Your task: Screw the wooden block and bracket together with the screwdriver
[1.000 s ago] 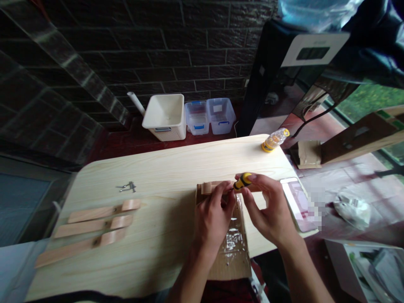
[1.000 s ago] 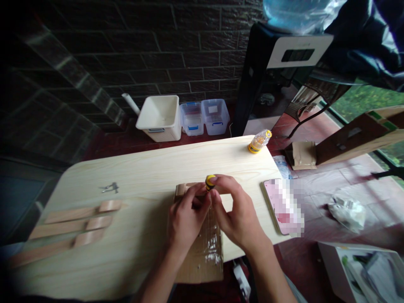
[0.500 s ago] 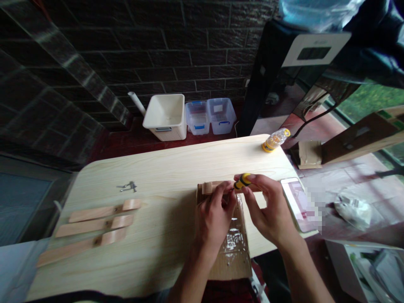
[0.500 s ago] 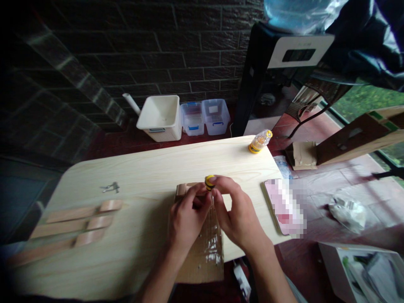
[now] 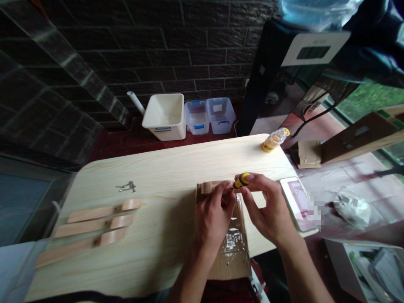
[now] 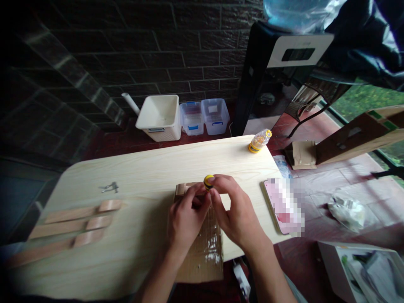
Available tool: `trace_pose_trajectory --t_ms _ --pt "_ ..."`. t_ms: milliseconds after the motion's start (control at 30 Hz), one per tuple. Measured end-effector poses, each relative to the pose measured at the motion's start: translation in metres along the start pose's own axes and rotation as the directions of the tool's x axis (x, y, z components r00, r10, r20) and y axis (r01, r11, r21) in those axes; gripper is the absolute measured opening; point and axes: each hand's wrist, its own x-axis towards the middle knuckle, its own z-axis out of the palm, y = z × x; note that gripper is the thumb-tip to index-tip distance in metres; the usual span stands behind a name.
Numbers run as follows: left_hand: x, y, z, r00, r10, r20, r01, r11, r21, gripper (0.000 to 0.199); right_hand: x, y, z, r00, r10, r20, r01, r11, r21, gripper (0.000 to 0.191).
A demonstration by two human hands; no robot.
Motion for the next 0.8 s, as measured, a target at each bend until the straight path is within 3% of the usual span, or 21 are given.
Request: trace_pose_trajectory --t_ms 800 --pt "-0.0002 -0.0006 0.0000 1.000 -0.005 0.011 0.005 1.000 -0.016 0.022 0.0033 -0.0040 -0.0014 0.999 -0.037 -0.014 0.036 0.997 -0.072 0.054"
